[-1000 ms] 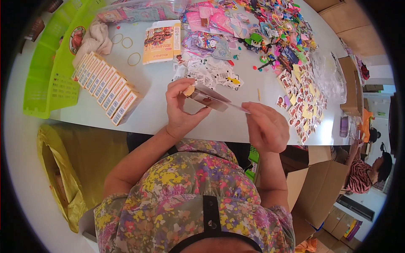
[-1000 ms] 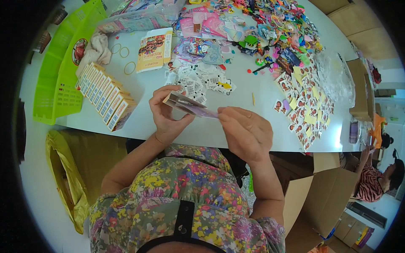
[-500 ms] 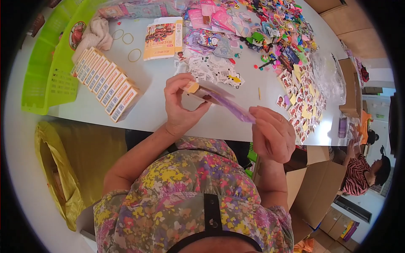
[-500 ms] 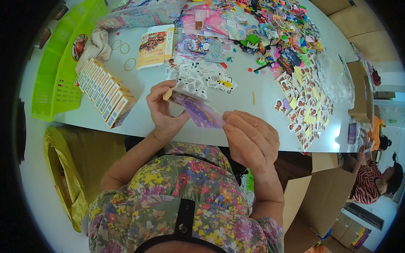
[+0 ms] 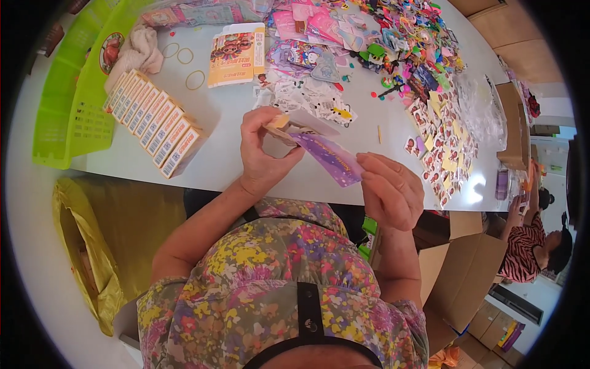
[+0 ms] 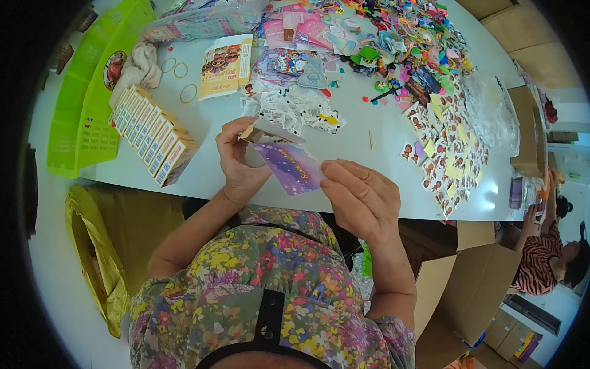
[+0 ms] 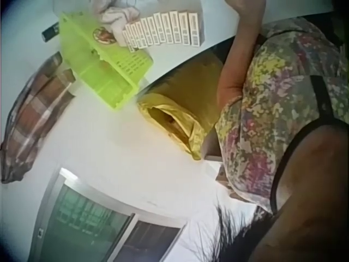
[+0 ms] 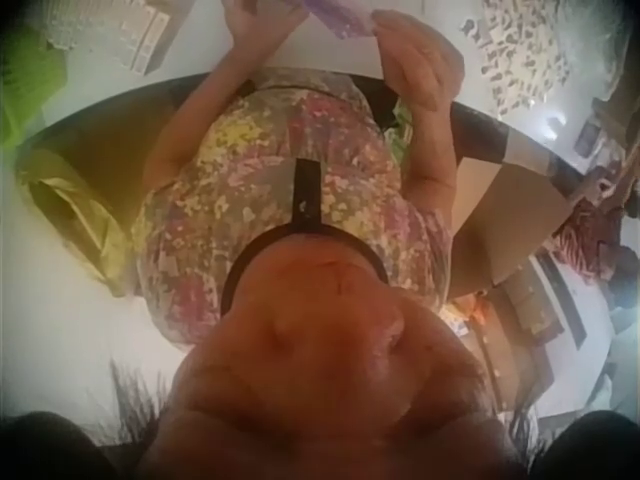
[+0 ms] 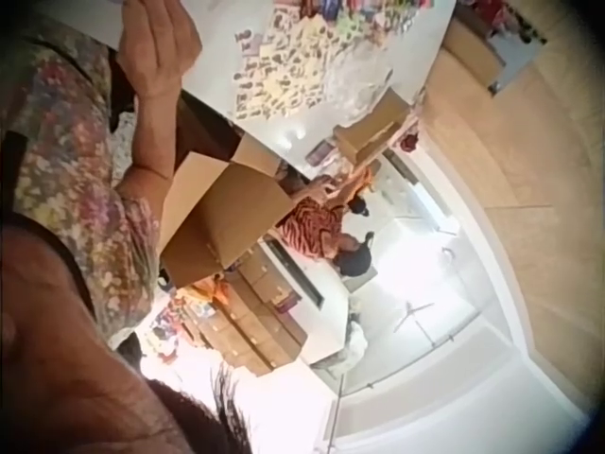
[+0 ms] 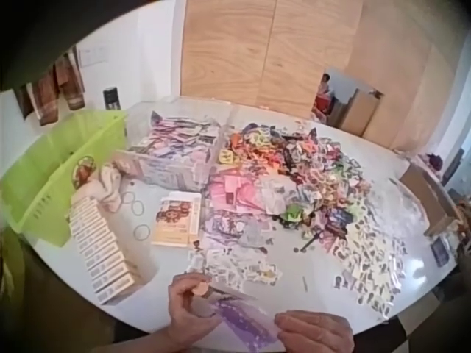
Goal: Assembling small cardboard boxes and filling them with small toys, stickers, and rubber bands.
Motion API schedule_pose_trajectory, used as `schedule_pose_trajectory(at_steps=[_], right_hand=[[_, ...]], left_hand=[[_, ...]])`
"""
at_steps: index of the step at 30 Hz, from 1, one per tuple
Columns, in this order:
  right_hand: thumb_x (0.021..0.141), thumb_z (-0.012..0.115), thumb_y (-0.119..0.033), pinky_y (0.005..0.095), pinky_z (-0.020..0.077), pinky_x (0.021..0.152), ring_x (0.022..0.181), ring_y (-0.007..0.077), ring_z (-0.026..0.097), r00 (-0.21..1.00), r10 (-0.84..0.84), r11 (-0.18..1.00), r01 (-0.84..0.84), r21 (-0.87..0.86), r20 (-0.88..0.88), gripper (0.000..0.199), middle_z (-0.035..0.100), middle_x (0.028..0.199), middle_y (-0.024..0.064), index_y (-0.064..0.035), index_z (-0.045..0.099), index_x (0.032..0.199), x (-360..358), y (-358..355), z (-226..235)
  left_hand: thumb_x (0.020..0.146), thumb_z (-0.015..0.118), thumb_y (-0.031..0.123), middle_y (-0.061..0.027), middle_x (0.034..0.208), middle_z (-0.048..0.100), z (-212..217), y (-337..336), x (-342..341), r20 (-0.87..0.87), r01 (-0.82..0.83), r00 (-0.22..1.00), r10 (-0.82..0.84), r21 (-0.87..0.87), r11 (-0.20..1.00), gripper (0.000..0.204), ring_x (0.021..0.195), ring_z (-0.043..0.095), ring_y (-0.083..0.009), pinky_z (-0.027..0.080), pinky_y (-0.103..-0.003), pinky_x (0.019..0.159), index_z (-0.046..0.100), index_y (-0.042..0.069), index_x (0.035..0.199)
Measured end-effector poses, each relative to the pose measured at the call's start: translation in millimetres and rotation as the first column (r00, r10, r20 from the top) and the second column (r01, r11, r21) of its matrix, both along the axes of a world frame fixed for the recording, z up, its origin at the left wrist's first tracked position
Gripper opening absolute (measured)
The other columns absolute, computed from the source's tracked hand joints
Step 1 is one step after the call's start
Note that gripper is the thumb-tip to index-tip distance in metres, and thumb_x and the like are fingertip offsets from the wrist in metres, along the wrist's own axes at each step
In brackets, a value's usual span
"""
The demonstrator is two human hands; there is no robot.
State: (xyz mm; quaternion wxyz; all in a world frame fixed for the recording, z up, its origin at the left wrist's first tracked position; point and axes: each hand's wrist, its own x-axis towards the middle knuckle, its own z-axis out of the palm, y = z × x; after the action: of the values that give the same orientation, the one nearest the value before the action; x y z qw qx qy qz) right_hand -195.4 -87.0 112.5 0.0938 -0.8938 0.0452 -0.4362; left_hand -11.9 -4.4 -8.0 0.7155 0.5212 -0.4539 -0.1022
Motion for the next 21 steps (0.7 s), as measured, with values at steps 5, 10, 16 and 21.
schedule_pose_trajectory(at_steps=[5, 10, 16, 21], right_hand=[[0.071, 0.069, 0.013, 0.0341, 0.0594, 0.062, 0.074, 0.031, 0.072, 0.999, -0.037, 0.999, 0.037, -0.006, 0.014, 0.019, 0.07, 0.085, 0.0181, 0.003, 0.06, 0.085, 5, -1, -4], [0.071, 0.071, 0.011, 0.0309, 0.057, 0.061, 0.074, 0.0264, 0.071, 0.992, -0.118, 0.991, 0.12, 0.06, -0.038, 0.022, 0.071, 0.086, 0.0147, 0.0, 0.061, 0.088, 8, 12, -23], [0.065, 0.07, 0.008, 0.0302, 0.0523, 0.057, 0.069, 0.0233, 0.065, 0.964, -0.239, 0.965, 0.25, 0.082, -0.12, 0.028, 0.067, 0.091, 0.009, -0.0001, 0.065, 0.091, 18, 14, -28], [0.065, 0.071, 0.009, 0.0339, 0.0505, 0.062, 0.076, 0.0263, 0.061, 0.959, -0.213, 0.961, 0.24, 0.139, -0.189, 0.021, 0.065, 0.09, 0.0108, -0.0008, 0.068, 0.082, 30, 5, -22]], left_hand=[[0.058, 0.086, -0.003, -0.0131, 0.119, 0.046, -2, 4, 2, 0.184, -0.016, 0.983, 0.011, 0.028, 0.999, 0.079, 0.112, 0.052, -0.0247, 0.046, -0.035, 0.096, 0.038, 0.007, 0.12], [0.057, 0.089, -0.002, -0.0136, 0.122, 0.046, -4, -1, 1, 0.143, -0.036, 0.989, 0.025, 0.075, 0.997, 0.085, 0.113, 0.051, -0.0236, 0.046, -0.034, 0.095, 0.035, 0.008, 0.122], [0.057, 0.084, -0.003, -0.0147, 0.113, 0.051, 1, 0, -2, 0.237, -0.054, 0.971, 0.042, 0.043, 0.998, 0.07, 0.104, 0.055, -0.0298, 0.047, -0.037, 0.09, 0.045, 0.007, 0.114], [0.057, 0.084, -0.001, -0.0153, 0.111, 0.053, -2, 1, -1, 0.246, -0.086, 0.967, 0.063, 0.082, 0.993, 0.07, 0.102, 0.056, -0.0319, 0.048, -0.038, 0.085, 0.046, 0.006, 0.115]])
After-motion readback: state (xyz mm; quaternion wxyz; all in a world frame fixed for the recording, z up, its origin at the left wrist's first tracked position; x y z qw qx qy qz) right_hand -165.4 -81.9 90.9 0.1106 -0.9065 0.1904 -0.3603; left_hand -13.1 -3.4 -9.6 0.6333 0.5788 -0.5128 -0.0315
